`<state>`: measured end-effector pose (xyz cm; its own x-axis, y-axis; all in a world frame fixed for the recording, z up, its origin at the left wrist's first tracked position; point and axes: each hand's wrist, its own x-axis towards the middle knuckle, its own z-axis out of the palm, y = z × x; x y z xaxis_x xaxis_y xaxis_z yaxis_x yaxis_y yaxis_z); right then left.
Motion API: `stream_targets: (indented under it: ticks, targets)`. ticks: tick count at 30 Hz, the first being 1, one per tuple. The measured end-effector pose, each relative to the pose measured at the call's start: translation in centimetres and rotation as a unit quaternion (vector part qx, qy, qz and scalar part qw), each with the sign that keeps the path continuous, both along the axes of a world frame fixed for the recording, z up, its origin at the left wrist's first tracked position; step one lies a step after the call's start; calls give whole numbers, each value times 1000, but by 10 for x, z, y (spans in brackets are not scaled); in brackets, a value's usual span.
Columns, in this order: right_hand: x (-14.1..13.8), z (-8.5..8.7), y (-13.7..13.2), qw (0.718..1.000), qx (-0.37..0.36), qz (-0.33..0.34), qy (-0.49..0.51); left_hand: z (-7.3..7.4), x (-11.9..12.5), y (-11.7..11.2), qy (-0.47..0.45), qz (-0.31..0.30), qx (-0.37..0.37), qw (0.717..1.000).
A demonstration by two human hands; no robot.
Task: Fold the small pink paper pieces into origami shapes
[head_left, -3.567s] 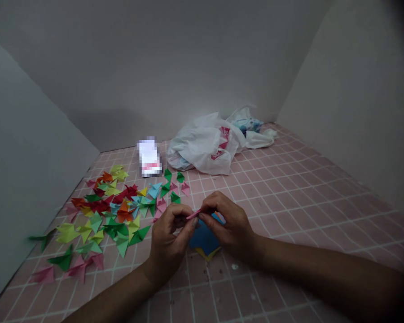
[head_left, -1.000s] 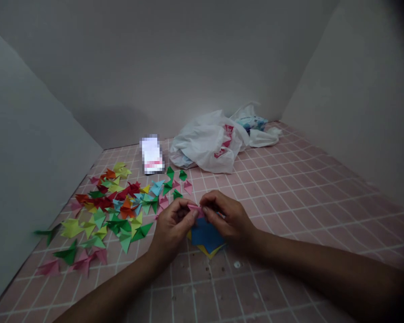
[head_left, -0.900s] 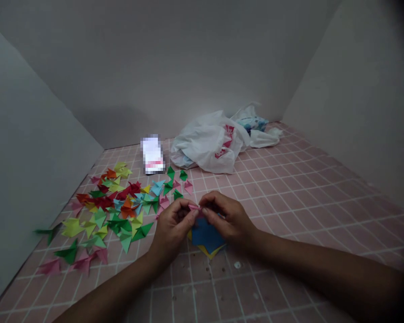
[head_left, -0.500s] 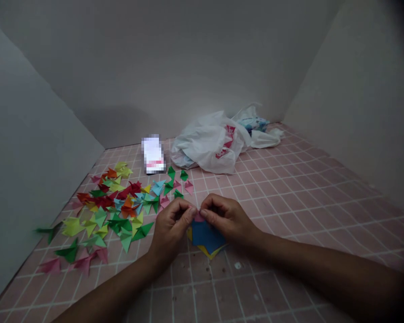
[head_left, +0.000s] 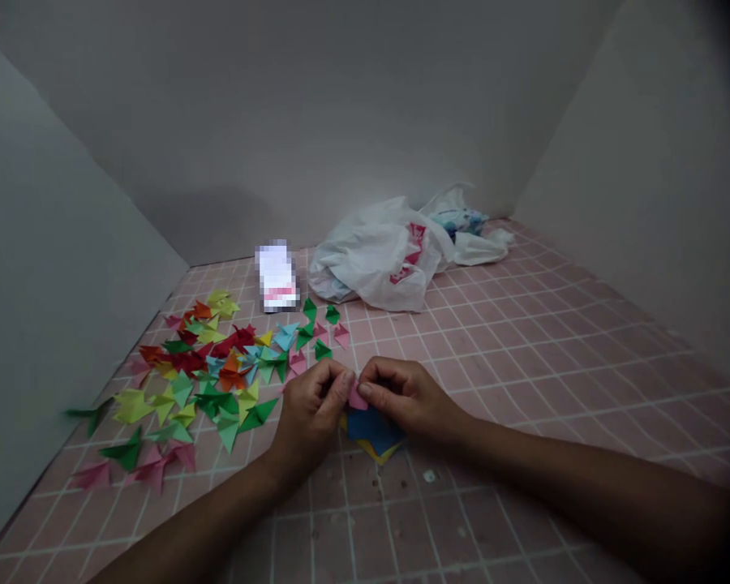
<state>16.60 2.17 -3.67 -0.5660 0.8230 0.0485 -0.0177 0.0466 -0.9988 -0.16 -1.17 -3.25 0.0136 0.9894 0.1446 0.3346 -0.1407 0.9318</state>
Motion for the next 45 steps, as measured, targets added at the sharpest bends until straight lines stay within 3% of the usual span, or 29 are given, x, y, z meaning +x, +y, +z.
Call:
stream_targets:
  ticks: [6, 12, 17, 25, 33, 35, 40, 45]
  targets:
    - [1, 2, 1, 998, 46, -22, -21, -3, 1, 1, -105, -28, -50, 993]
    - [0, -1, 1, 999, -24, 22, 16, -4, 1, 1, -123, -20, -54, 991]
    - [1, -2, 0, 999, 21, -38, -17, -3, 3, 3, -173, -45, -91, 980]
    - [4, 1, 6, 1000, 7, -7, 14, -2, 6, 2, -105, -73, -100, 987]
    - [6, 2, 4, 990, 113, -80, -39, -3, 7, 1, -100, -115, -150, 977]
    - [6, 2, 4, 992, 97, -78, -29, 0, 6, 1, -101, -124, -153, 975]
    - [5, 4, 9, 1000, 13, 15, -18, 0, 6, 1, -81, -132, -130, 979]
    - [6, 6, 6, 994, 76, -61, -46, -2, 6, -3, -83, -119, -137, 980]
